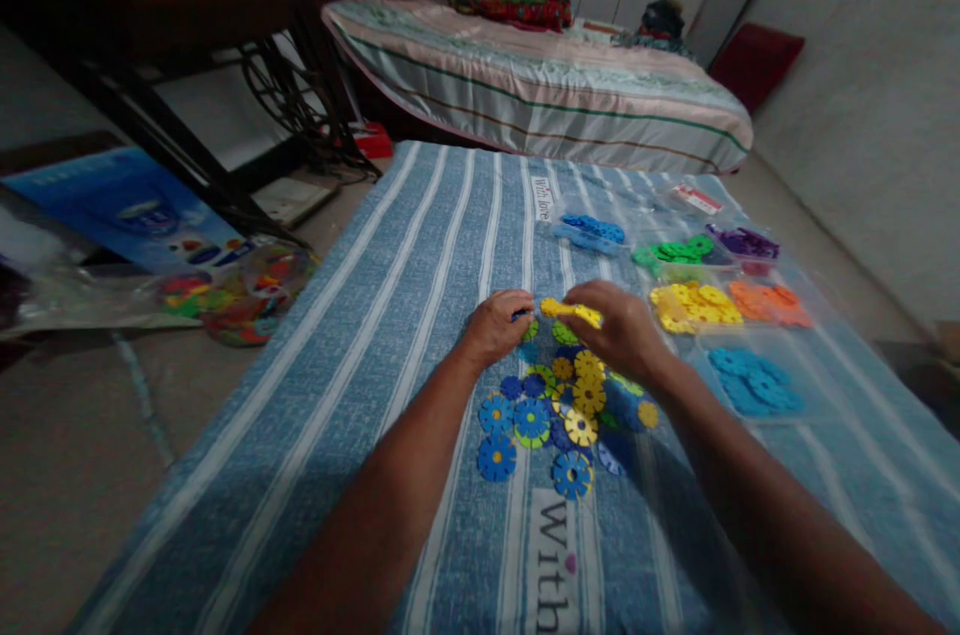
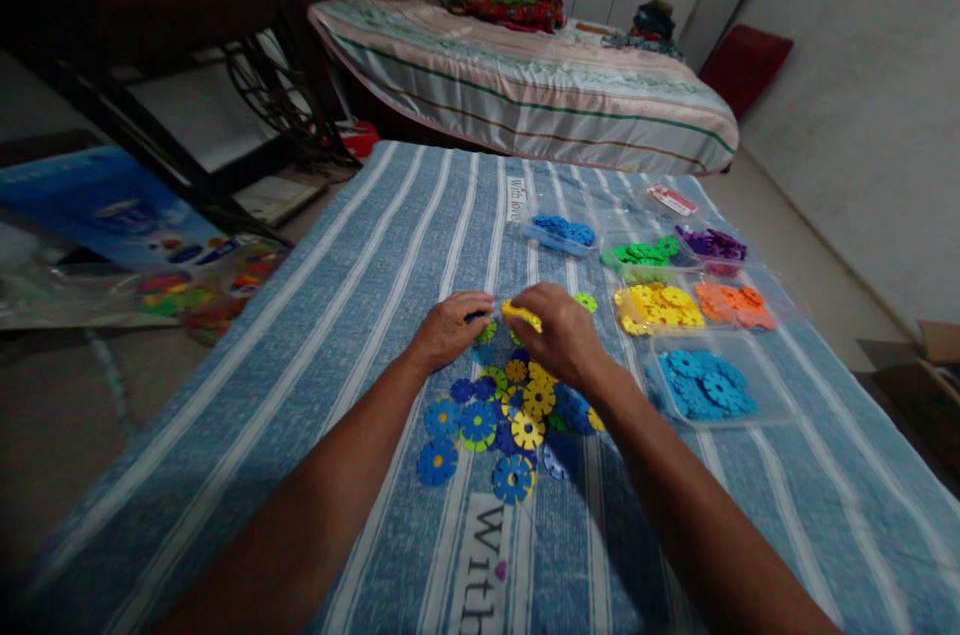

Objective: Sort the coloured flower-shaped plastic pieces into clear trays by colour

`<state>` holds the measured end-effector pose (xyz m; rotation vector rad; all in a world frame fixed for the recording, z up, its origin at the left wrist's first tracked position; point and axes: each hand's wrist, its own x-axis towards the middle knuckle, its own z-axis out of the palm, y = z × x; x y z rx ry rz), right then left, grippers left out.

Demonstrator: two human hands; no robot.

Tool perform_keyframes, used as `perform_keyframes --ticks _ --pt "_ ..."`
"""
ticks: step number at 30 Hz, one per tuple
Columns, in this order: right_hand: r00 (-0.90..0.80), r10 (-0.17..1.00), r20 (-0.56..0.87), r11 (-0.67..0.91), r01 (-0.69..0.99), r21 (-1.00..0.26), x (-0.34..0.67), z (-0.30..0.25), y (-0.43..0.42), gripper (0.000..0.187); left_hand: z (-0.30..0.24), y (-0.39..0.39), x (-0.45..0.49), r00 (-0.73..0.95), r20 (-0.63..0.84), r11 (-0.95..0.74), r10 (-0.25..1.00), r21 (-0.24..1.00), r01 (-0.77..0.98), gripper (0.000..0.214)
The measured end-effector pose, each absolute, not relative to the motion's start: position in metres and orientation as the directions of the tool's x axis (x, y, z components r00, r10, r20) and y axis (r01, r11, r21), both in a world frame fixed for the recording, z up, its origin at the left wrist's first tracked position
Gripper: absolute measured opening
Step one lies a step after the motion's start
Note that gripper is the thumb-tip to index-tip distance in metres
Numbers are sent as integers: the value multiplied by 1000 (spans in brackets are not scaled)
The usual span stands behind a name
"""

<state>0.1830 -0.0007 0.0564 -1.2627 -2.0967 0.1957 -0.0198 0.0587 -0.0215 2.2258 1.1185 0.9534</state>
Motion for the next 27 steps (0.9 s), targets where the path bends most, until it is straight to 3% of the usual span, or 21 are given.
perform_keyframes --ticks 3,6,11,19,24,27 --pt "-584 757 293 649 622 -439 157 38 -43 14 -24 59 -19 425 388 -569 818 654 498 18" --pt "-677 717 169 676 615 -406 143 30 -66 24 -25 59 -19 420 385 -564 822 652 507 18" --pt "-645 755 122 631 662 -404 139 26 -71 31 -26 59 -19 413 387 -561 825 649 513 18" --pt "-622 749 229 641 595 -484 138 13 -68 32 -23 59 -21 411 414 -581 812 631 514 15" --pt "-630 758 170 601 572 -559 134 28 -67 11 -24 60 -21 412 421 -587 808 627 512 15" --pt "-611 780 134 545 559 -625 138 40 -60 11 -25 61 -22 413 419 -587 808 625 515 16"
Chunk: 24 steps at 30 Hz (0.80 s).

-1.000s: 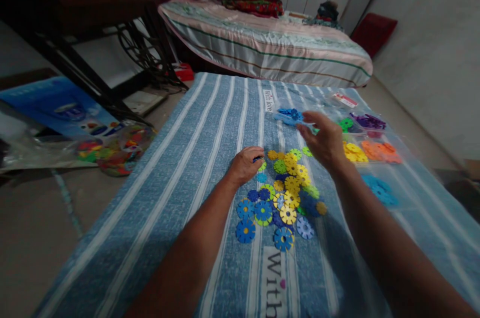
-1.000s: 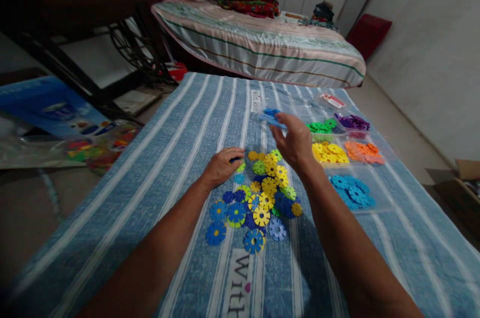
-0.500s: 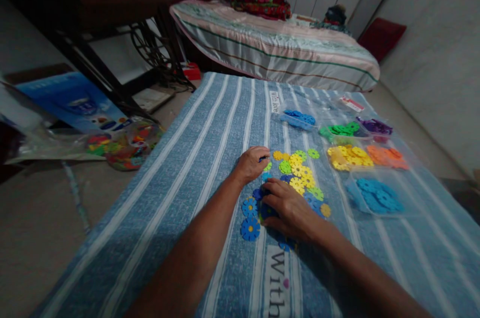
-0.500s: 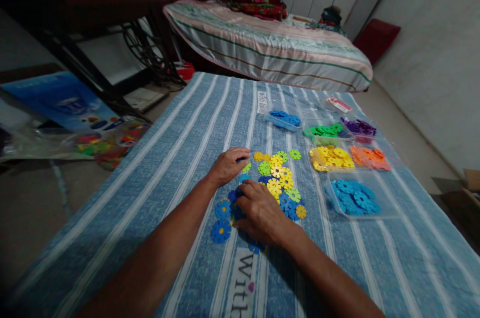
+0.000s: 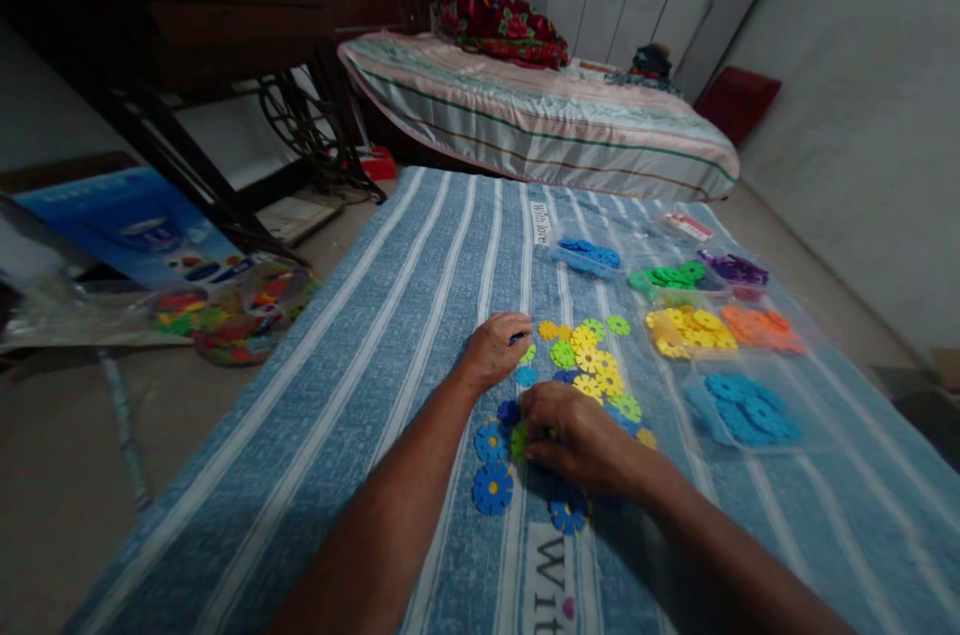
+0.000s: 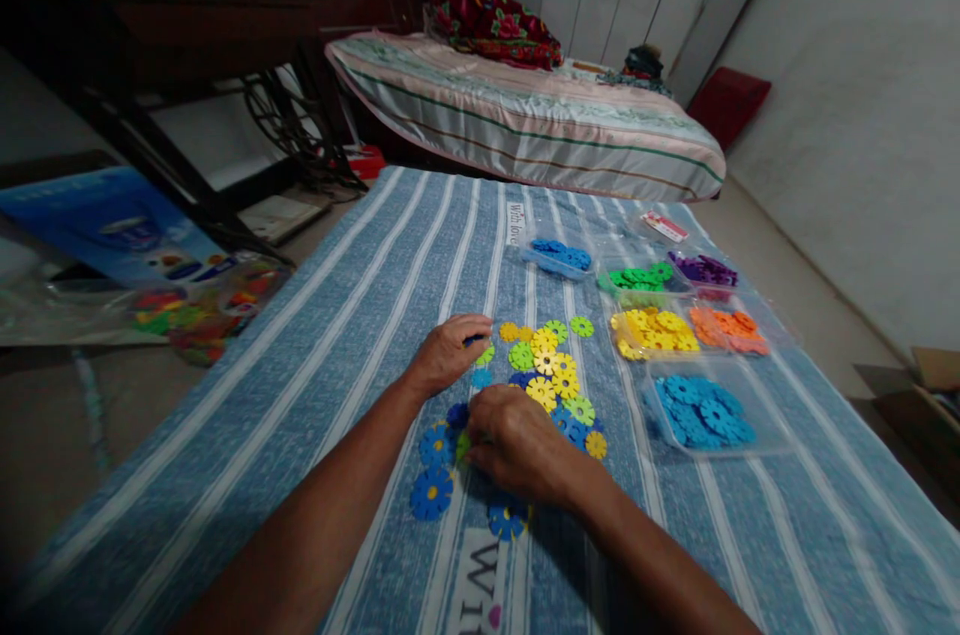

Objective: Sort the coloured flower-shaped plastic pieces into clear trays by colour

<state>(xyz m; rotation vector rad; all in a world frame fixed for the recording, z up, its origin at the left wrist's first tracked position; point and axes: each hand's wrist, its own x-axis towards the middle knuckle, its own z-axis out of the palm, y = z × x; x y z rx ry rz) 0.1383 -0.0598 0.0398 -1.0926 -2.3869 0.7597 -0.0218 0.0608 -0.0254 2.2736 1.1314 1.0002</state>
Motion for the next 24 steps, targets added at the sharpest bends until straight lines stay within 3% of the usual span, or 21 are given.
perform_keyframes --ticks 3,5,8,11,14,19,24 --pt "-528 819 226 542 581 -608 153 53 -33 10 -25 61 -22 417 423 -592 805 627 506 17" --pt "-426 821 379 570 626 -532 169 66 -3 7 -24 61 -23 424 423 -597 801 630 497 16" --pt "-131 710 692 511 771 -379 191 86 43 7 -23 60 -23 433 418 -598 798 632 493 15" --pt "-11 604 797 449 831 -329 202 91 63 13 -22 60 -24 424 411 -587 807 636 501 15" --pt "-59 638 768 489 801 -345 193 73 49 14 -23 60 -23 418 409 -581 811 642 501 16" --pt "-262 762 592 572 702 -425 160 36 -6 13 -24 60 -22 415 411 -580 812 645 497 19" --pt "-493 746 448 666 568 -484 134 33 -44 12 -25 60 -20 412 406 -576 816 638 511 18"
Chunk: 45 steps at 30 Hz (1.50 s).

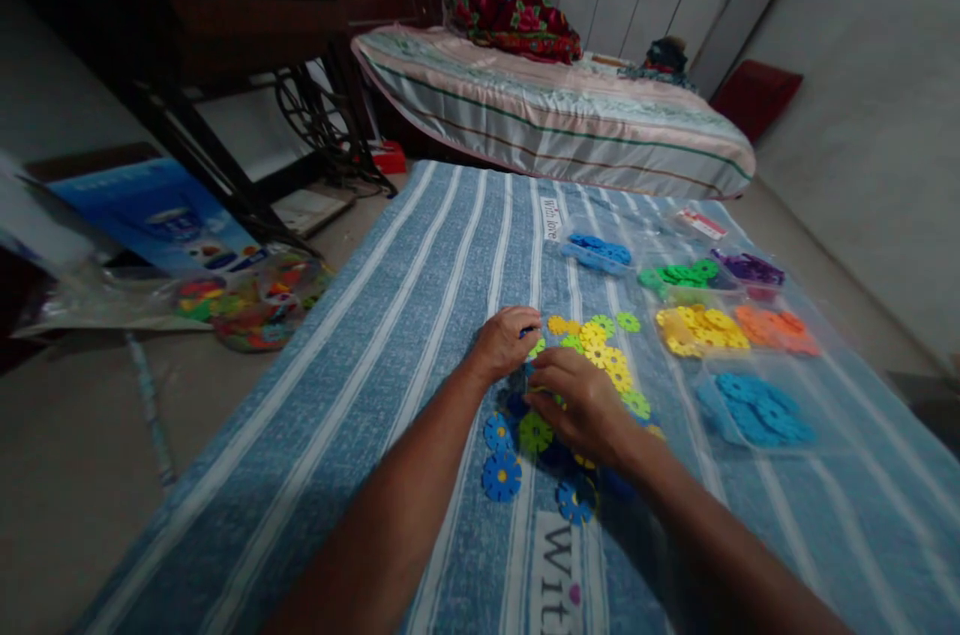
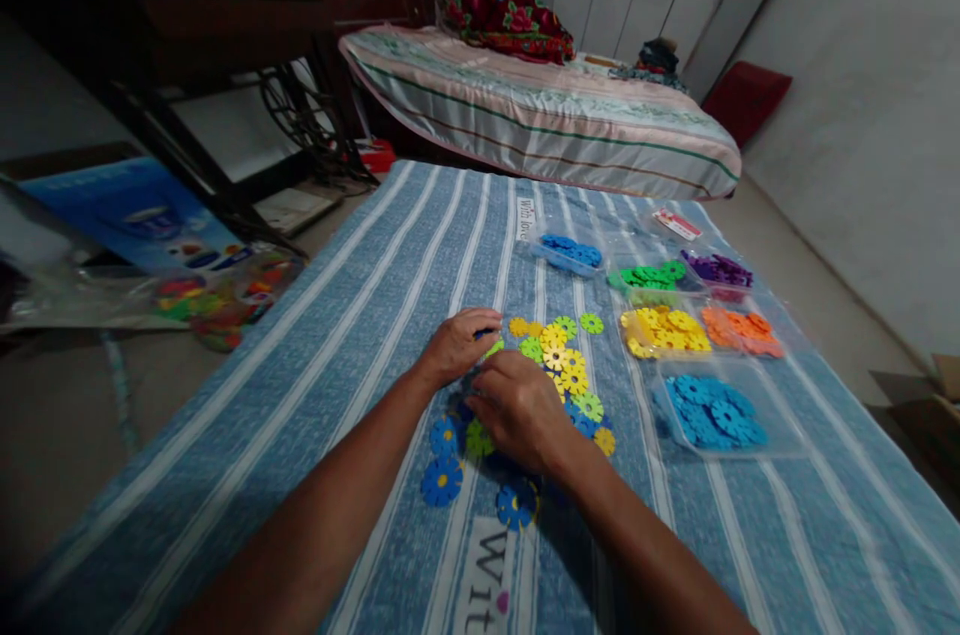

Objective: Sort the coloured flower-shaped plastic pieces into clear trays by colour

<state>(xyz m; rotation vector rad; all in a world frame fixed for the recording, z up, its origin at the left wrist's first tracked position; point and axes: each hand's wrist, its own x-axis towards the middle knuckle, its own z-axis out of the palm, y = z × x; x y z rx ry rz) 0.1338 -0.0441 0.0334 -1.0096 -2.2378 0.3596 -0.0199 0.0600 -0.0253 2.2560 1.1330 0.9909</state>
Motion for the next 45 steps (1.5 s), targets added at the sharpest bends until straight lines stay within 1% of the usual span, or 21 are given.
perform_keyframes --ticks 4,9,11,13,16,21,24,27,29,30,31,32,33,35,36,38,41,43,45 --pt "-604 704 374 706 536 -463 120 32 -64 12 -26 59 -18 409 397 -567 822 642 516 17" --pt "-700 682 213 717 582 -384 106 25 -83 35 -23 57 -18 406 381 -553 831 646 526 17" --pt "-708 686 168 711 603 -361 103 24 -88 36 -23 57 -18 409 377 -553 831 647 525 16" --pt "-710 687 153 708 607 -360 102 23 -90 32 -23 57 -18 409 382 -556 829 647 522 15" --pt "-702 692 168 699 593 -399 104 22 -89 26 -24 57 -18 404 391 -559 827 646 519 15" --pt "-675 711 200 653 527 -544 110 30 -83 3 -24 56 -18 403 390 -557 828 647 520 17" --pt "-670 725 159 605 509 -612 117 40 -74 6 -24 57 -18 406 388 -558 827 647 519 17" --pt "-628 770 117 549 556 -624 131 51 -49 5 -23 58 -20 411 388 -561 825 647 516 17" --pt "-540 823 177 530 619 -580 145 61 -22 4 -22 58 -21 420 386 -566 821 648 510 17" --pt "-471 847 247 524 659 -540 153 67 -6 3 -21 58 -21 425 385 -568 819 649 507 16" --pt "-369 861 350 504 713 -488 162 74 9 4 -20 58 -22 429 384 -569 818 650 504 17" --pt "-237 850 470 456 778 -433 170 80 23 7 -20 58 -22 431 384 -571 817 649 503 17" --pt "-115 810 576 399 827 -395 178 86 36 8 -19 58 -22 431 385 -571 816 648 504 17" --pt "11 713 701 342 868 -361 190 91 52 13 -19 58 -22 425 388 -571 818 644 509 17" --pt "27 688 726 340 871 -355 193 90 54 17 -19 58 -21 423 390 -571 818 643 511 16" --pt "-4 704 711 371 855 -362 193 80 49 21 -20 58 -21 421 393 -572 817 641 511 16" --pt "-90 797 597 403 816 -415 180 55 25 23 -21 58 -20 423 399 -577 814 640 508 18" --pt "-164 836 523 427 794 -433 168 39 6 20 -21 58 -20 419 399 -575 815 639 510 18" --pt "-275 841 465 487 759 -432 157 29 -9 16 -21 58 -20 417 392 -568 820 642 515 18"
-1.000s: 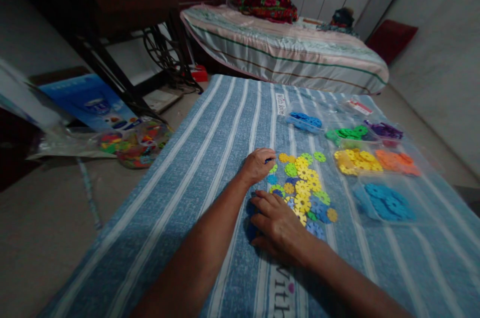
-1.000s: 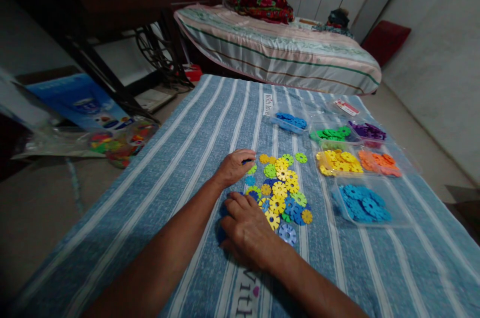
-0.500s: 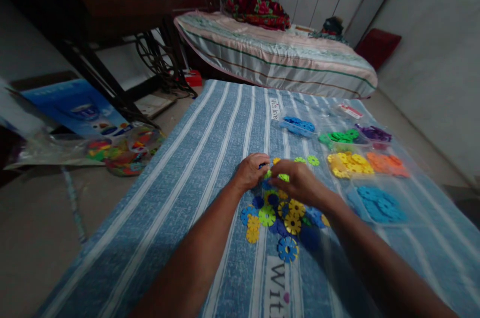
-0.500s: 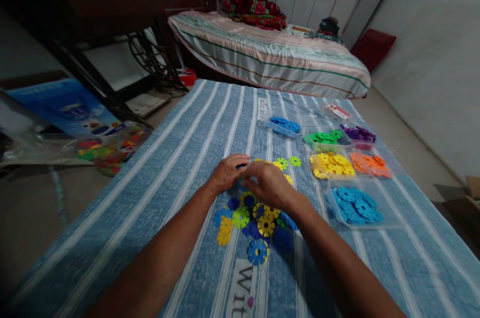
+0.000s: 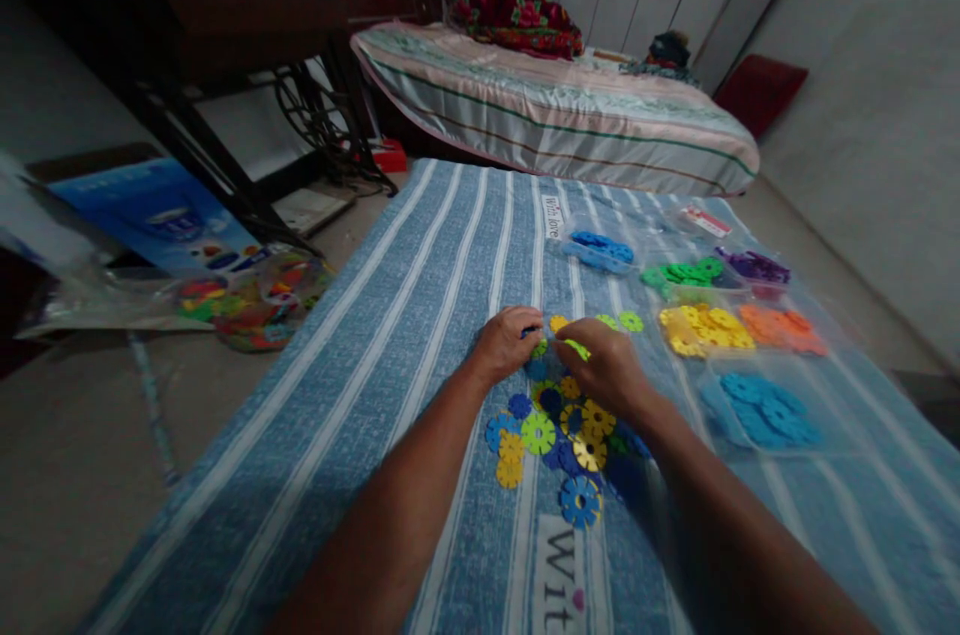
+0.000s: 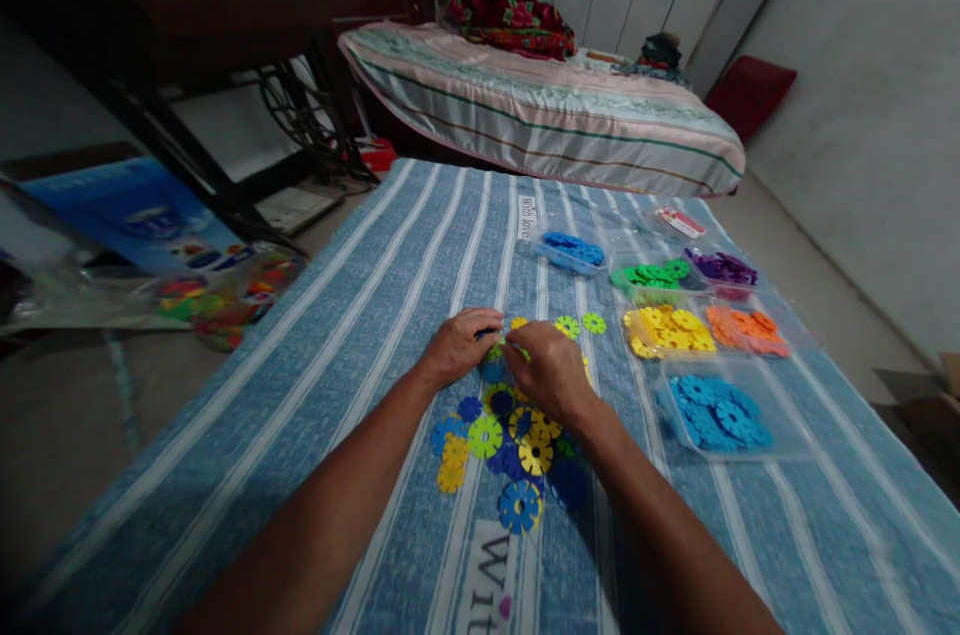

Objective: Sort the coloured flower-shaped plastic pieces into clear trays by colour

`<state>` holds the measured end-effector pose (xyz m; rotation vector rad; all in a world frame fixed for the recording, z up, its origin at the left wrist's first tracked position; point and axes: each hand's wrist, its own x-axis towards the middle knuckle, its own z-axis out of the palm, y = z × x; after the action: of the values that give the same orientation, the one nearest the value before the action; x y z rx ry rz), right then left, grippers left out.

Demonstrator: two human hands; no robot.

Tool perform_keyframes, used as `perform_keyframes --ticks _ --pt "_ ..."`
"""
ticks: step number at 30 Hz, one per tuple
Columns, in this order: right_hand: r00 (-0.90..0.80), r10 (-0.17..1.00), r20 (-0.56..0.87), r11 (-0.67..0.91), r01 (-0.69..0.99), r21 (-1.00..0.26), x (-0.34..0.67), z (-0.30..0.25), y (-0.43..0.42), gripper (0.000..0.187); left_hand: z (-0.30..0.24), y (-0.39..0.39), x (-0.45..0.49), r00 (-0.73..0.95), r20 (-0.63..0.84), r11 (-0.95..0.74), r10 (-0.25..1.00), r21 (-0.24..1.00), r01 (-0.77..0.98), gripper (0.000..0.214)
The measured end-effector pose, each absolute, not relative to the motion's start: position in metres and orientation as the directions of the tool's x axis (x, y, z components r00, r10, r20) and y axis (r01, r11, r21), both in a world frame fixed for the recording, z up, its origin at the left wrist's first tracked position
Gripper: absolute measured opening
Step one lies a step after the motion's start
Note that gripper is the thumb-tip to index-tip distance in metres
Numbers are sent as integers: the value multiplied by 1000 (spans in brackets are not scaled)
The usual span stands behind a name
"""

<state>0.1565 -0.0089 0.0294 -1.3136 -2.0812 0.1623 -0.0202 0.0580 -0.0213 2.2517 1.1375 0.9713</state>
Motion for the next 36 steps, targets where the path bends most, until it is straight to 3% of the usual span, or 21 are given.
perform_keyframes --ticks 5,11,15,22,26,31,36 --pt "-520 771 369 637 639 -430 135 29 -32 13 -20 58 -20 420 360 -547 833 652 525 18" --pt "-632 710 311 701 598 -387 118 26 -51 11 -20 57 -19 407 355 -533 842 663 525 19" --pt "-618 737 273 675 661 -328 110 23 -60 11 -21 57 -18 405 354 -532 843 658 532 17" --pt "-535 824 189 567 776 -275 92 23 -70 34 -22 59 -18 412 363 -544 836 647 534 17" --pt "-525 840 138 542 793 -277 88 26 -74 31 -24 59 -18 405 390 -560 827 636 530 18" --pt "-528 839 135 540 771 -338 94 26 -75 22 -24 58 -18 402 399 -565 824 634 528 17" --pt "-504 856 114 487 714 -503 100 30 -73 8 -23 58 -19 411 388 -562 825 637 527 16"
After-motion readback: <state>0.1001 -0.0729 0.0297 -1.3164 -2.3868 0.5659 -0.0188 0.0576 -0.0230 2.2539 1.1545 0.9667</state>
